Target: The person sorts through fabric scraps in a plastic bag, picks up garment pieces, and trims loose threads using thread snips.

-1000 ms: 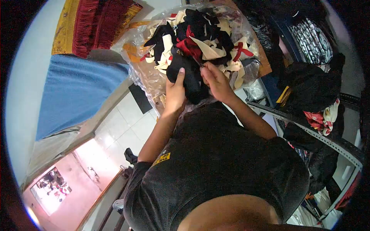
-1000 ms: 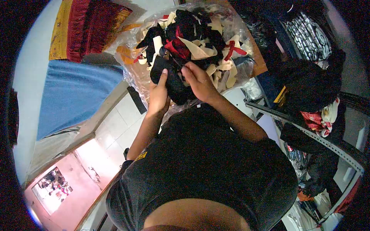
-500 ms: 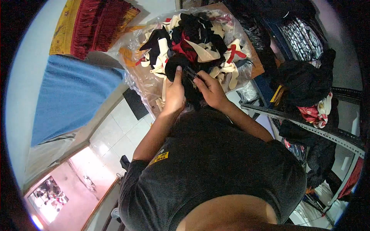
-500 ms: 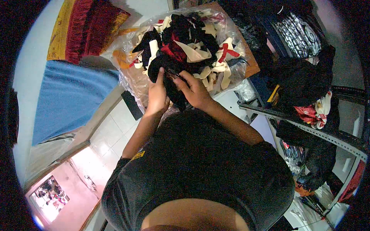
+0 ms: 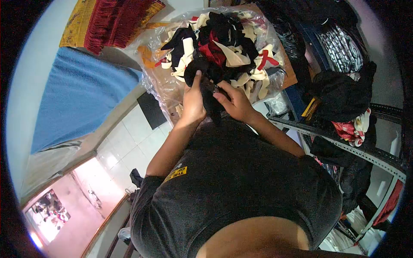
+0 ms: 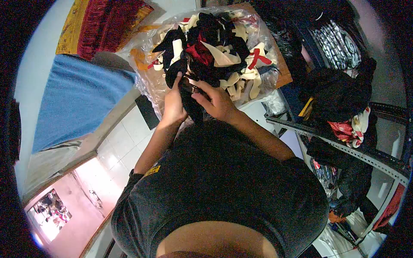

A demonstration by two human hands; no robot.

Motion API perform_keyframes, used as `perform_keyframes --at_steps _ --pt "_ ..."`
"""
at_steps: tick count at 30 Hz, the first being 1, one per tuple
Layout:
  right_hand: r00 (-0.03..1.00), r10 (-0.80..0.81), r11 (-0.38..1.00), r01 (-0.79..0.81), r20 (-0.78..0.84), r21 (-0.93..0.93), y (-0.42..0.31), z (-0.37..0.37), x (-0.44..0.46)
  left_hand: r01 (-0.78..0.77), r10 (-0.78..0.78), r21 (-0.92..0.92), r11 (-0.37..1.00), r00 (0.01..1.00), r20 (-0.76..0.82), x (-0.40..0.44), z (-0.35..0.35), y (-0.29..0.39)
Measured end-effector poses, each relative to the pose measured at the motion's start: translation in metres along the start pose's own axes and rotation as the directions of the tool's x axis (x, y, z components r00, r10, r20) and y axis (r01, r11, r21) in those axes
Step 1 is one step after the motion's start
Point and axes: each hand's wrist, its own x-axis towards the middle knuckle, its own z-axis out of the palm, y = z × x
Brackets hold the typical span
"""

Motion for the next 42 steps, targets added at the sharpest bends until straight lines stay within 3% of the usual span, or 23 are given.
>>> perform_keyframes --at_steps 4,7,8,9,10,11,12,13,14,16,17,19,20,21,23,25,28,30,33,35,37,39,42 --pt "0.996 -0.023 0.999 0.019 0.081 0.046 0.007 0.004 0.001 -0.085 0.082 0.076 0.994 0.996 0.039 -0.009 0.003 0.007" --pt "0.999 0.017 0.999 -0.018 0.047 0.04 0.004 0.004 0.002 -0.031 0.024 0.19 0.981 0.999 0.038 0.01 -0.017 -0.001" --pt "0.992 0.128 0.98 -0.127 0.008 0.152 0.015 0.008 0.0 0.132 -0.105 -0.124 0.983 0.973 0.205 0.028 -0.03 -0.01" --pt "0.971 0.24 0.936 -0.228 -0.016 0.267 0.027 0.012 -0.001 0.33 -0.167 -0.39 0.86 0.903 0.396 0.037 -0.037 -0.014" --pt "0.973 0.232 0.86 -0.21 0.009 0.464 0.04 0.019 0.002 0.418 -0.134 -0.377 0.827 0.797 0.589 0.027 -0.03 -0.004" --pt "0.973 0.231 0.861 -0.209 0.008 0.464 0.026 0.017 0.006 0.418 -0.134 -0.376 0.827 0.796 0.59 0.021 -0.024 0.004" --pt "0.869 0.485 0.659 -0.436 0.096 0.613 0.009 0.012 0.01 0.406 -0.181 -0.286 0.868 0.795 0.579 0.015 -0.02 0.01" --pt "0.7 0.677 0.377 -0.596 0.228 0.709 -0.002 0.009 0.012 0.393 -0.227 -0.193 0.899 0.795 0.562 0.013 -0.019 0.013" --pt "0.7 0.677 0.377 -0.596 0.227 0.709 0.0 0.009 0.012 0.394 -0.227 -0.193 0.899 0.795 0.562 0.012 -0.019 0.011" --pt "0.757 0.59 0.335 -0.544 0.279 0.769 0.01 0.008 0.01 0.205 -0.126 -0.223 0.953 0.937 0.325 0.011 -0.019 0.007" --pt "0.756 0.592 0.334 -0.546 0.28 0.768 0.025 0.008 0.008 0.207 -0.127 -0.225 0.952 0.938 0.323 0.011 -0.019 0.005" --pt "0.882 0.469 0.695 -0.4 0.045 0.598 0.045 0.011 0.008 -0.006 0.031 -0.16 0.987 0.987 0.157 0.008 -0.019 0.004" --pt "0.88 0.472 0.692 -0.404 0.048 0.599 0.042 0.009 0.008 -0.004 0.029 -0.16 0.987 0.988 0.152 0.003 -0.021 0.005" --pt "0.883 0.467 0.761 -0.382 -0.035 0.524 0.037 0.006 0.009 -0.164 0.144 0.085 0.983 0.968 0.205 -0.004 -0.023 0.007" --pt "0.884 0.453 0.821 -0.362 -0.118 0.441 0.02 0.002 0.014 -0.321 0.235 0.314 0.894 0.93 0.284 -0.004 -0.024 0.003" --pt "0.906 0.329 0.913 -0.233 -0.267 0.336 0.011 0.001 0.016 -0.165 0.116 0.177 0.97 0.96 0.256 0.004 -0.023 -0.011" --pt "0.95 0.199 0.946 -0.123 -0.241 0.299 -0.003 -0.001 0.017 -0.152 0.09 0.25 0.956 0.966 0.243 0.009 -0.026 -0.014" --pt "0.966 0.2 0.944 -0.145 -0.163 0.298 0.0 -0.004 0.01 -0.143 0.09 0.258 0.956 0.974 0.209 0.01 -0.026 -0.014" --pt "0.989 0.129 0.964 -0.109 -0.067 0.244 -0.008 -0.009 0.007 -0.215 0.184 0.154 0.965 0.964 0.19 0.005 -0.02 -0.007" --pt "0.995 0.074 0.934 -0.092 0.066 0.346 -0.012 -0.007 0.006 -0.291 0.23 0.219 0.931 0.936 0.266 0.006 -0.03 -0.003" --pt "0.994 0.064 0.911 -0.095 0.089 0.402 -0.01 -0.005 0.006 -0.328 0.262 0.205 0.922 0.92 0.291 0.007 -0.032 -0.002" --pt "0.958 0.191 0.931 -0.246 0.213 0.27 -0.009 -0.007 0.006 -0.403 0.331 0.317 0.859 0.908 0.258 0.007 -0.031 -0.001" --pt "0.987 0.096 0.961 -0.126 0.13 0.246 -0.01 -0.001 0.008 -0.529 0.447 0.451 0.719 0.849 0.282 -0.002 -0.023 0.005"
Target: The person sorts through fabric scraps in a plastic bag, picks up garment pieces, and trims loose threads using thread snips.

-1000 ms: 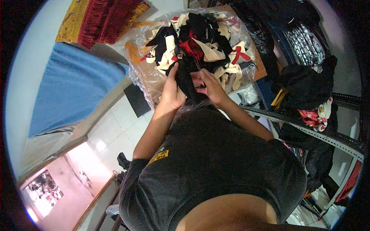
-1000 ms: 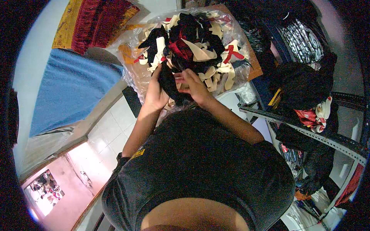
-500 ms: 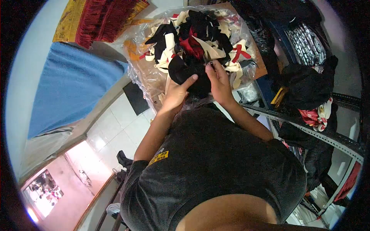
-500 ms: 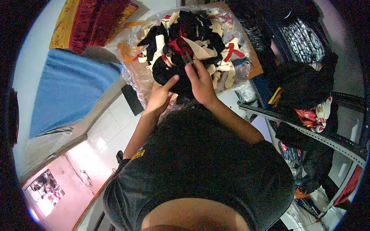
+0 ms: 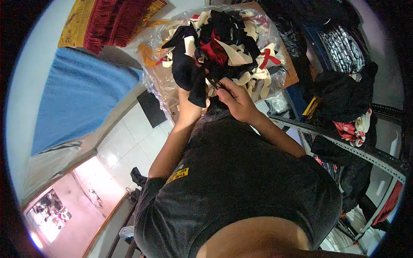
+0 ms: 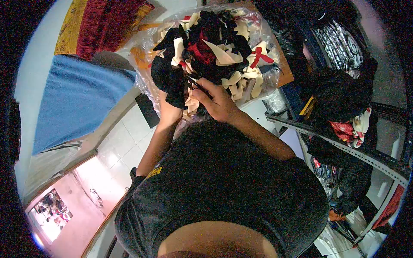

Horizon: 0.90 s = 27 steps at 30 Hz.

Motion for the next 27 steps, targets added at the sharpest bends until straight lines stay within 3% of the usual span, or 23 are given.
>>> perform_keyframes --at_steps 2,4,5,6,8,9,11,12,14,17,20,23,25,27 --pt "1.0 -0.009 1.0 0.009 -0.007 -0.02 -0.001 0.0 0.0 -0.091 0.092 0.105 0.99 0.996 -0.004 0.001 -0.002 -0.003" --pt "1.0 -0.017 0.999 0.016 -0.014 -0.039 -0.002 0.001 0.001 -0.408 0.384 0.391 0.825 0.912 0.142 0.006 -0.008 -0.011" --pt "0.998 -0.059 0.994 0.057 -0.018 -0.097 -0.004 0.001 0.002 -0.407 0.384 0.392 0.825 0.913 0.141 0.005 -0.006 -0.01" --pt "0.995 -0.101 0.983 0.097 -0.02 -0.156 -0.005 0.001 0.003 -0.083 0.084 0.147 0.986 0.996 0.004 0.003 -0.002 -0.008" --pt "0.995 -0.098 0.972 0.096 0.004 -0.216 -0.001 -0.001 0.004 0.243 -0.251 -0.141 0.96 0.967 -0.045 0.001 -0.002 -0.011" --pt "0.995 -0.093 0.956 0.097 0.027 -0.276 0.001 -0.002 0.004 0.112 -0.112 -0.047 0.993 0.994 0.015 0.0 -0.006 -0.022" --pt "0.994 -0.108 0.955 0.108 0.014 -0.276 0.002 0.0 0.005 -0.028 0.025 0.039 0.999 0.996 0.086 0.001 -0.006 -0.018" --pt "0.993 -0.122 0.954 0.117 -0.002 -0.277 0.002 0.0 0.005 0.114 -0.108 -0.111 0.987 0.992 0.065 0.0 -0.003 -0.014" --pt "0.995 -0.102 0.962 0.093 -0.021 -0.257 0.001 0.0 0.004 0.247 -0.239 -0.262 0.933 0.969 0.065 0.001 -0.002 -0.011" --pt "0.995 -0.093 0.967 0.083 -0.032 -0.24 0.005 0.0 0.004 0.152 -0.149 -0.016 0.988 0.982 0.112 0.001 -0.008 -0.013" --pt "0.992 -0.124 0.961 0.11 -0.04 -0.253 0.008 -0.002 0.005 0.393 -0.367 -0.273 0.878 0.919 0.143 0.001 -0.003 -0.009" --pt "0.991 -0.123 0.952 0.102 -0.057 -0.287 0.006 -0.007 0.005 0.282 -0.258 -0.334 0.899 0.959 0.116 -0.001 0.0 -0.007" --pt "0.993 -0.106 0.947 0.083 -0.057 -0.311 0.008 -0.009 0.005 0.362 -0.29 -0.424 0.83 0.93 0.226 -0.005 -0.006 -0.006" --pt "0.977 -0.212 0.902 0.195 -0.002 -0.385 0.017 -0.01 0.004 0.422 -0.299 -0.484 0.767 0.902 0.312 -0.007 -0.01 -0.006"
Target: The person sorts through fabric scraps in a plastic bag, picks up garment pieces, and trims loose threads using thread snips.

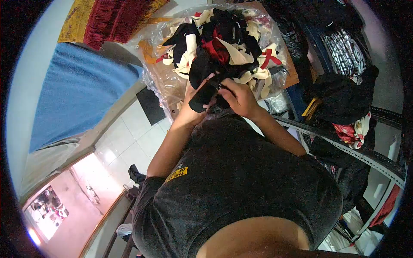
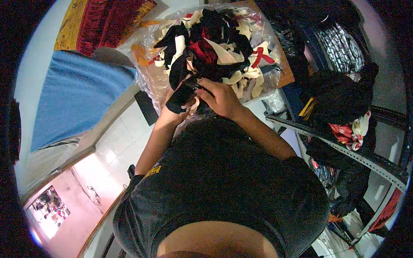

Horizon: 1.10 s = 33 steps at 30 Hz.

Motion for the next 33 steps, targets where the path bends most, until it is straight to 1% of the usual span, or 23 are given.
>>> perform_keyframes --at_steps 1,2,3,4,5,7,8,10,11,13,17,19,20,22,23,24,25,26,27,29,31,32,33 --pt "1.0 0.0 1.0 0.0 -0.001 0.0 -0.001 0.0 -0.001 0.031 -0.029 -0.05 0.998 0.999 0.044 -0.001 0.003 0.003" --pt "0.999 0.02 0.998 -0.019 -0.03 0.054 -0.003 0.0 -0.003 0.032 -0.03 -0.049 0.998 0.999 0.045 -0.001 0.007 0.006" --pt "0.997 0.043 0.993 -0.036 -0.057 0.109 -0.004 0.0 -0.004 0.089 -0.09 -0.069 0.994 0.996 -0.015 -0.001 0.013 0.01" --pt "0.997 0.043 0.993 -0.037 -0.057 0.109 -0.003 0.0 -0.004 0.144 -0.151 -0.092 0.985 0.986 -0.074 -0.001 0.018 0.013" --pt "0.994 0.059 0.993 -0.049 -0.091 0.107 -0.001 0.001 -0.004 0.144 -0.151 -0.093 0.985 0.986 -0.075 -0.001 0.011 0.008" --pt "0.99 0.074 0.992 -0.061 -0.123 0.106 0.003 0.001 -0.001 0.008 -0.014 0.085 0.996 0.997 0.07 0.001 -0.003 -0.004" --pt "0.991 0.059 0.993 -0.046 -0.121 0.11 0.006 0.0 0.001 0.008 -0.014 0.085 0.996 0.998 0.069 0.001 -0.004 -0.005" --pt "0.992 0.045 0.993 -0.031 -0.121 0.116 0.006 -0.001 0.002 0.072 -0.075 0.058 0.996 0.996 0.053 0.002 -0.004 -0.005" --pt "0.992 0.081 0.991 -0.069 -0.099 0.117 0.002 -0.003 0.003 0.074 -0.077 0.059 0.996 0.996 0.055 0.002 -0.004 -0.004" --pt "0.99 0.117 0.987 -0.107 -0.077 0.119 0.002 -0.004 0.003 0.13 -0.123 -0.09 0.987 0.989 0.081 0.003 -0.005 -0.003" --pt "0.993 0.077 0.992 -0.068 -0.088 0.106 0.005 -0.002 0.006 0.093 -0.087 -0.063 0.994 0.993 0.081 0.002 -0.005 -0.003" --pt "0.994 0.068 0.994 -0.06 -0.086 0.095 0.006 -0.001 0.007 0.037 -0.028 0.105 0.994 0.996 -0.09 -0.001 0.005 0.001" --pt "0.995 0.079 0.989 -0.071 -0.059 0.126 0.009 0.001 0.007 0.034 -0.024 0.105 0.994 0.995 -0.098 -0.001 0.003 0.001" --pt "0.996 0.089 0.984 -0.083 -0.028 0.16 0.01 0.006 0.008 0.094 -0.098 -0.032 0.995 0.982 -0.16 0.002 -0.006 0.0" --pt "1.0 0.026 0.989 -0.025 -0.005 0.145 0.009 0.009 0.008 0.092 -0.096 -0.033 0.995 0.982 -0.165 0.003 -0.015 -0.007" --pt "0.999 -0.035 0.991 0.032 0.02 0.131 0.008 0.011 0.009 -0.137 0.143 0.233 0.963 0.99 -0.007 0.005 -0.028 -0.017" --pt "0.996 -0.058 0.984 0.045 0.068 0.171 0.011 0.017 0.008 -0.256 0.237 0.35 0.901 0.967 0.097 0.004 -0.03 -0.019" --pt "0.996 -0.06 0.984 0.047 0.072 0.173 0.013 0.018 0.008 -0.383 0.327 0.439 0.813 0.924 0.199 0.003 -0.031 -0.021" --pt "0.993 -0.077 0.987 0.062 0.094 0.148 0.014 0.019 0.009 -0.347 0.31 0.349 0.871 0.937 0.158 0.0 -0.031 -0.023" --pt "0.988 -0.096 0.989 0.081 0.12 0.125 0.014 0.019 0.012 -0.313 0.293 0.254 0.915 0.949 0.115 -0.001 -0.026 -0.017" --pt "0.972 -0.141 0.99 0.135 0.186 0.041 0.018 0.018 0.016 -0.18 0.196 0.25 0.951 0.98 -0.042 -0.001 -0.019 -0.007" --pt "0.972 -0.142 0.99 0.137 0.188 0.043 0.017 0.02 0.017 -0.181 0.198 0.251 0.951 0.979 -0.044 -0.003 -0.017 -0.004" --pt "0.98 -0.128 0.991 0.119 0.153 0.066 0.015 0.021 0.017 -0.275 0.301 0.462 0.843 0.953 0.018 -0.006 -0.014 -0.002"
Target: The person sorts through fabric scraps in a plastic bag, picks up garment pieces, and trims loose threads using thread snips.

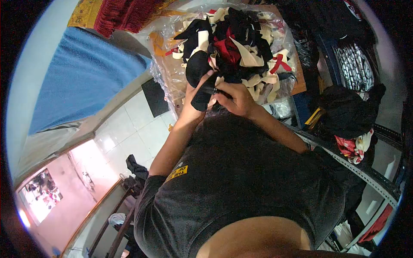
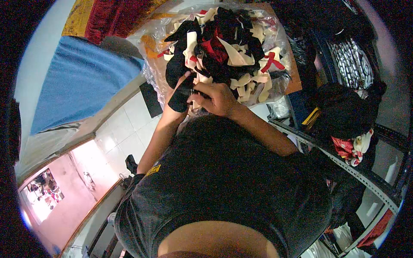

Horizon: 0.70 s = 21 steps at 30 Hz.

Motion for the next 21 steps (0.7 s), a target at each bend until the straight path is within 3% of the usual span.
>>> perform_keyframes --at_steps 1,4,8,11,14,17,20,21 --pt "0.999 0.014 1.0 -0.013 -0.036 0.025 -0.001 0.0 0.001 -0.124 0.119 0.221 0.967 0.992 0.033 0.0 0.001 0.002" --pt "0.995 0.062 0.998 -0.063 0.083 0.005 -0.007 -0.005 0.004 -0.139 0.14 0.284 0.949 0.99 0.015 0.003 -0.002 -0.003" --pt "0.999 -0.043 0.999 0.043 0.006 0.003 -0.006 -0.001 0.004 -0.045 0.056 0.174 0.984 0.997 -0.06 0.01 0.0 -0.001" --pt "1.0 -0.025 1.0 0.025 -0.012 0.013 -0.009 -0.001 0.002 -0.045 0.063 0.281 0.959 0.996 -0.057 0.009 0.002 0.006" --pt "1.0 0.005 0.999 -0.004 -0.021 0.038 -0.005 -0.001 0.0 -0.141 0.141 0.373 0.917 0.99 0.029 0.009 0.0 0.0" --pt "0.999 0.022 1.0 -0.022 -0.031 0.004 -0.007 -0.007 -0.004 -0.163 0.155 0.204 0.965 0.986 0.056 0.007 0.006 0.004" --pt "0.992 0.127 0.99 -0.125 -0.022 0.061 -0.011 -0.01 -0.006 -0.14 0.132 0.2 0.97 0.99 0.054 0.007 0.009 0.005" --pt "0.995 0.079 0.996 -0.076 -0.054 0.047 -0.007 -0.006 -0.007 -0.063 0.061 0.085 0.994 0.998 0.021 0.009 0.009 0.001"
